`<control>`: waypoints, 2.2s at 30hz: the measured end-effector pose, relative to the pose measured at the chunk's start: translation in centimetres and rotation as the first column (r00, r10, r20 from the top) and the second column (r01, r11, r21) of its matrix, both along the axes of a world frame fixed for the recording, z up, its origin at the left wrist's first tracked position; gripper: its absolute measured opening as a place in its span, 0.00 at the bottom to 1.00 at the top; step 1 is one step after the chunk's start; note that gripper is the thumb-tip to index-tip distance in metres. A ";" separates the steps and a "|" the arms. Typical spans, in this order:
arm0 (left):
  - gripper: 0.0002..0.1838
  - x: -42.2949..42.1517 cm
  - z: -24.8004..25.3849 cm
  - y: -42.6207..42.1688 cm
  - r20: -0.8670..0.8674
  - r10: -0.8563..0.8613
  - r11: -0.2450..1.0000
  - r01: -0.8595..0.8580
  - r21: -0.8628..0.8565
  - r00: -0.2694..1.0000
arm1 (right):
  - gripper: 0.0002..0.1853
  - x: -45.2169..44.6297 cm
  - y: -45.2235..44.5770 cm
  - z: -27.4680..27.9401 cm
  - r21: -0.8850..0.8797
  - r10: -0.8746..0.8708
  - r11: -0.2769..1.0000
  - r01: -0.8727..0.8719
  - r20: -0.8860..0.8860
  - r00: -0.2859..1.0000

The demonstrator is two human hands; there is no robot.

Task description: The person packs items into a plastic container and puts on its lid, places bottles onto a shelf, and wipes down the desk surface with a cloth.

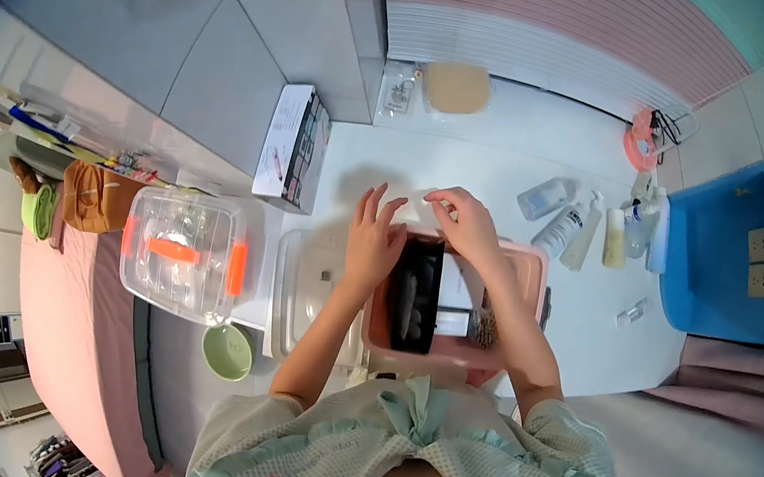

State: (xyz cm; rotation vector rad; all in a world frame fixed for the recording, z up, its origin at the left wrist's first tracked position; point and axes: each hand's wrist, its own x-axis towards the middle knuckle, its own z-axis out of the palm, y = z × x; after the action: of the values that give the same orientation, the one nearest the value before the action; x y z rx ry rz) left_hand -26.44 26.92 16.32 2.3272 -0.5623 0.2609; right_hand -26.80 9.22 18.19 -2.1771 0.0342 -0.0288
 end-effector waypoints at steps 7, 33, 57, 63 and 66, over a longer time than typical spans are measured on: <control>0.23 8.1 -3.3 -1.7 0.004 0.005 1.000 -0.005 0.001 1.000 | 0.14 10.3 -0.9 -3.7 -0.020 0.067 0.998 -0.066 0.085 0.994; 0.31 34.0 -19.5 -10.0 0.333 0.009 0.818 -0.198 0.540 0.943 | 0.27 34.3 1.1 -17.2 -0.329 -0.211 0.919 0.216 0.052 0.976; 0.29 35.4 -17.4 -11.8 0.101 0.318 0.818 -0.326 0.474 0.943 | 0.22 35.6 -2.2 -20.3 -0.144 -0.208 0.963 0.228 0.141 0.968; 0.27 34.4 -16.6 -11.5 0.103 0.297 0.842 -0.311 0.440 0.949 | 0.19 34.6 -2.7 -19.3 -0.080 -0.142 0.984 0.161 0.203 0.969; 0.25 32.8 -16.5 -11.3 0.102 0.293 0.871 -0.310 0.382 0.951 | 0.18 33.6 -3.0 -19.6 0.013 -0.131 0.991 0.135 0.341 0.931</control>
State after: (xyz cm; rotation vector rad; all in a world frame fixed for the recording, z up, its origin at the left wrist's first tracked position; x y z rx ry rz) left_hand 6.36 15.59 -0.15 2.8121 -0.2815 0.3697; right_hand 6.80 6.19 -1.39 -2.1483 -0.0171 -0.4854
